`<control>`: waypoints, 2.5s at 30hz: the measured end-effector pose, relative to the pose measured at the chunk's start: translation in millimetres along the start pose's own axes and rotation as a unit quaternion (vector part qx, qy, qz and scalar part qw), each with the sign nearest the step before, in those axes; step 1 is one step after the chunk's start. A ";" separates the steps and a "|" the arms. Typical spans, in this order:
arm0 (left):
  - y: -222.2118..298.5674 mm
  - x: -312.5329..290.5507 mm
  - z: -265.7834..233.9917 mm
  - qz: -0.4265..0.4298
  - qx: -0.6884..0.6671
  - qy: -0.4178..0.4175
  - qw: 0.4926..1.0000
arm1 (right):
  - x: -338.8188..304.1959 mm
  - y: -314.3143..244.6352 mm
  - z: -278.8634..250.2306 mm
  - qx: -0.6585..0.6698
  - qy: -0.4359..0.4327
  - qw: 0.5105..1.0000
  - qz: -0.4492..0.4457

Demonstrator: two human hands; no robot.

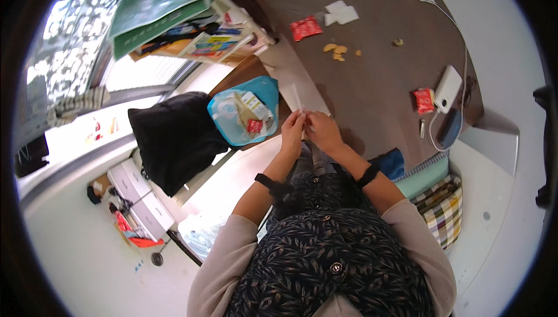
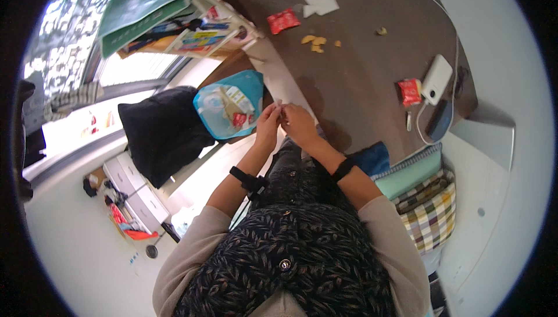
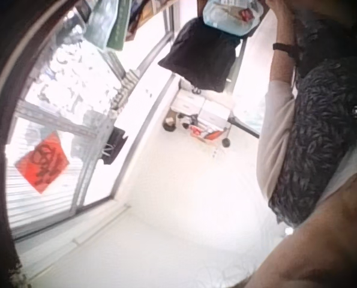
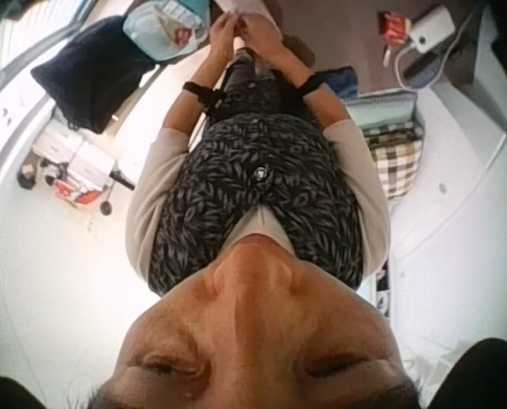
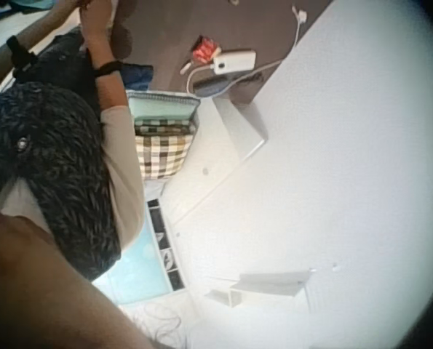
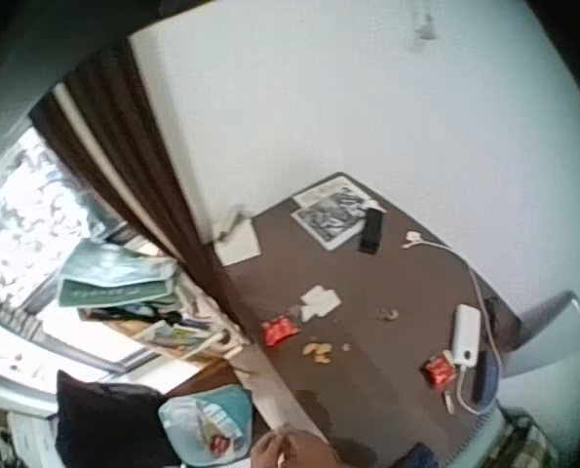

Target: The person clears a cluttered desk by discarding wrappers and debris into a bin, then wipes the surface with a blue cloth. They handle eyeglasses, a power bank, a charging cable, a phone, and a printed sheet, placing items aside or into a case while cleaning.

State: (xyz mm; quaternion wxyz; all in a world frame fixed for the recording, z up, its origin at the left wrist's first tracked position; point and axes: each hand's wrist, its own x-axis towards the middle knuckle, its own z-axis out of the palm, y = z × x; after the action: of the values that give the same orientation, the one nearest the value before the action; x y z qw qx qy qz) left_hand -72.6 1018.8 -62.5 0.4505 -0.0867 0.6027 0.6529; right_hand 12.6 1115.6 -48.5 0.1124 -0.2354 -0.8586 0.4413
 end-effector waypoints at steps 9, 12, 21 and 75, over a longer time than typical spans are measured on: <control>-32.2 64.0 -208.7 -0.053 -0.228 0.180 0.955 | 7.9 -57.4 108.3 -0.036 -0.194 0.978 -0.066; -25.1 86.2 -251.4 -0.196 -0.061 0.222 0.953 | 10.8 -45.4 100.3 -0.007 -0.188 0.982 -0.019; 23.4 96.2 -184.0 0.119 0.128 0.138 0.975 | 92.5 52.3 -46.9 -0.051 0.141 0.978 0.147; 141.0 164.6 63.6 0.464 0.420 -0.029 0.779 | 207.6 100.2 -106.8 0.105 0.169 0.956 0.214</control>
State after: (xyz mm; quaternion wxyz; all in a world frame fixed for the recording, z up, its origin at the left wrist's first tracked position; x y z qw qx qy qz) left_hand -238.2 1172.1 -54.1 0.1017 0.4207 0.7710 0.4671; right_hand -93.4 1345.5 -70.3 0.1830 -0.4716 -0.7055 0.4963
